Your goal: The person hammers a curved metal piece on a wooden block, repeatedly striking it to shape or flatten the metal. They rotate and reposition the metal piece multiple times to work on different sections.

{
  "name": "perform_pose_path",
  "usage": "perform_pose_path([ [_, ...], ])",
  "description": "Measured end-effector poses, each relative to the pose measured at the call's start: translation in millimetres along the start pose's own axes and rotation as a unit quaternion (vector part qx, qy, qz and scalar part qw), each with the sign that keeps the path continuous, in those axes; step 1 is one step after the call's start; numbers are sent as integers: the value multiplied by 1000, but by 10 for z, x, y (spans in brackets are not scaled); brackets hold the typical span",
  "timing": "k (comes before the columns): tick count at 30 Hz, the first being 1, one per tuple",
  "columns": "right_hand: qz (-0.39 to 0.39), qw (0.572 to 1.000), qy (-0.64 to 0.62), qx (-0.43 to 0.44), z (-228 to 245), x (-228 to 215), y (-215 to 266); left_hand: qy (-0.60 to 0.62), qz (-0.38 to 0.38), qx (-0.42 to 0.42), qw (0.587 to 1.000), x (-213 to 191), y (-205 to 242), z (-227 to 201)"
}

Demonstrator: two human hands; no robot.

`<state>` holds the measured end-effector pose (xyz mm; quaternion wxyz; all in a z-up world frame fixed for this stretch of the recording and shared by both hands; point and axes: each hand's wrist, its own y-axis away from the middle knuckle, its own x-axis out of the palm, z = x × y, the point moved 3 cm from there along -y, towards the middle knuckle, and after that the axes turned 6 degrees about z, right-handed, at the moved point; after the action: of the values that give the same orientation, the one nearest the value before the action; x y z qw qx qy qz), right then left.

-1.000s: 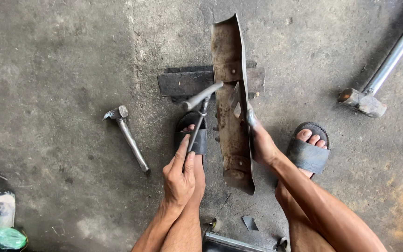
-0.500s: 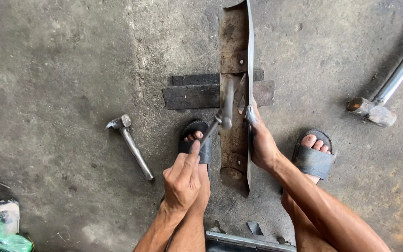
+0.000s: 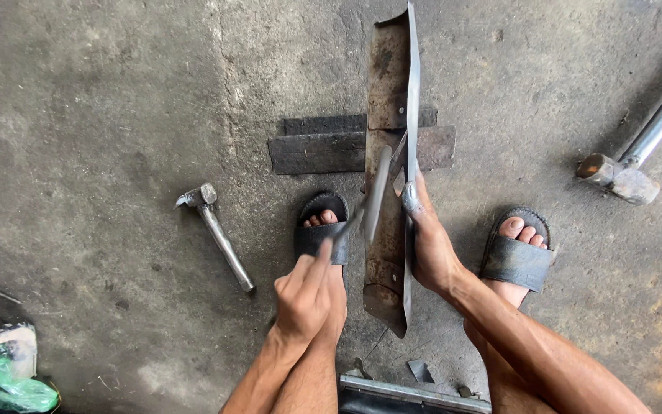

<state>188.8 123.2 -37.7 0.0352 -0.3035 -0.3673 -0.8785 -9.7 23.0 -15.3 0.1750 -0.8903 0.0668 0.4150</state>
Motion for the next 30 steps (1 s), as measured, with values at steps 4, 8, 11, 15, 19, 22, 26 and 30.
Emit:
perform_pose_path([
  [4, 16, 993, 105, -54, 88, 50, 2, -56, 47, -84, 994, 13, -48, -17],
  [8, 17, 990, 117, -74, 107, 102, 8, -6, 33, -62, 998, 50, -56, 36],
  [11, 18, 995, 81, -60, 74, 86, 10, -54, 90, -94, 990, 5, -162, 0],
  [15, 23, 989, 123, -77, 112, 108, 20, -25, 29, -47, 998, 34, -41, -34],
  [19, 21, 992, 112, -63, 132, 107, 4, -54, 48, -93, 993, -17, -202, -41],
  [22, 30, 987, 141, -71, 69, 27, 32, -40, 58, -99, 993, 19, -197, -64],
  [26, 36, 981, 173, -87, -1, -76, 27, -46, 59, -110, 991, -52, -256, -128],
  [30, 31, 988, 131, -77, -17, -58, 22, -34, 39, -74, 996, -9, -211, -115],
])
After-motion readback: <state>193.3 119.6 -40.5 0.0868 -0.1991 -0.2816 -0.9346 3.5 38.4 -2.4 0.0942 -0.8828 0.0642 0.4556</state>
